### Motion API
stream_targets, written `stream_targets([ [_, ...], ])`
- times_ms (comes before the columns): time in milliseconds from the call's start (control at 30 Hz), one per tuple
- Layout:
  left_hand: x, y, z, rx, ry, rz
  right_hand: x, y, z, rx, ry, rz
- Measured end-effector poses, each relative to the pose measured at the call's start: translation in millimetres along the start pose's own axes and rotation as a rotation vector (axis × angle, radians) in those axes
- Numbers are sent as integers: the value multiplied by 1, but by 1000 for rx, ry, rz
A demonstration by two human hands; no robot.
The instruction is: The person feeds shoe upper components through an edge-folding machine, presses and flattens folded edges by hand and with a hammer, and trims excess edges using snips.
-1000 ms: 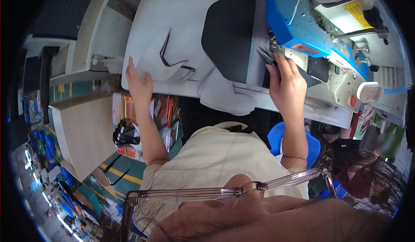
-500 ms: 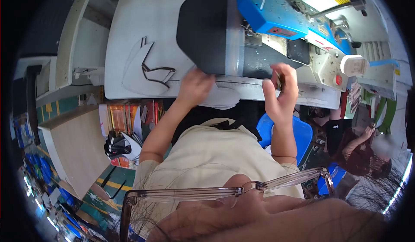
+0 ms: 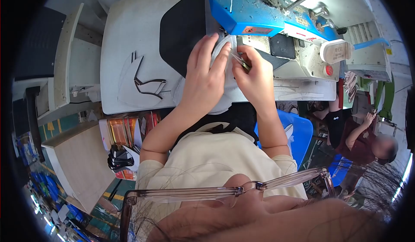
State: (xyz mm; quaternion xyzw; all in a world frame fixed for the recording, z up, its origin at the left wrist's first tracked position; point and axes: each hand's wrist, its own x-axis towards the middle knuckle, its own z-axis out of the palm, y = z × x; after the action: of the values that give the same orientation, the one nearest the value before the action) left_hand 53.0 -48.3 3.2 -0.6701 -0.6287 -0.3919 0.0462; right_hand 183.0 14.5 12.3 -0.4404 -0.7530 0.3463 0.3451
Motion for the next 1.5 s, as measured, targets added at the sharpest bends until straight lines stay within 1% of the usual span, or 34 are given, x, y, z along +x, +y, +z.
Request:
stream_targets([
  [33,-2,-5,5,17,-58,10,3,-6,-1,-115,-16,-8],
  [67,-1,-5,5,16,-58,12,5,-6,2,-116,-13,-7],
  [133,1,0,5,137,-199,-44,7,-5,6,-322,41,-156],
  [167,2,-2,7,154,-187,-26,8,-7,7,-388,-6,-137],
  [200,4,-3,6,154,-189,-25,9,-11,6,-387,-5,-136],
  [267,7,-3,4,187,-226,-14,12,-18,6,-447,-109,-2],
  [367,9,-5,7,180,-212,-7,18,-13,5,-414,-108,-54],
  [500,9,-6,9,161,-194,-13,25,-13,3,-377,-161,-35],
  [600,10,-6,9,188,-172,-18,27,-14,5,-352,-161,-75],
  [700,11,-6,10,183,-177,-29,28,-16,6,-381,-164,-44],
  [800,12,-7,11,175,-174,-35,30,-15,6,-346,-173,-43],
  [967,11,-7,12,185,-167,-29,24,-17,5,-309,-108,-44],
  [1500,15,-9,12,161,-172,-28,26,-16,6,-333,-111,-43],
])
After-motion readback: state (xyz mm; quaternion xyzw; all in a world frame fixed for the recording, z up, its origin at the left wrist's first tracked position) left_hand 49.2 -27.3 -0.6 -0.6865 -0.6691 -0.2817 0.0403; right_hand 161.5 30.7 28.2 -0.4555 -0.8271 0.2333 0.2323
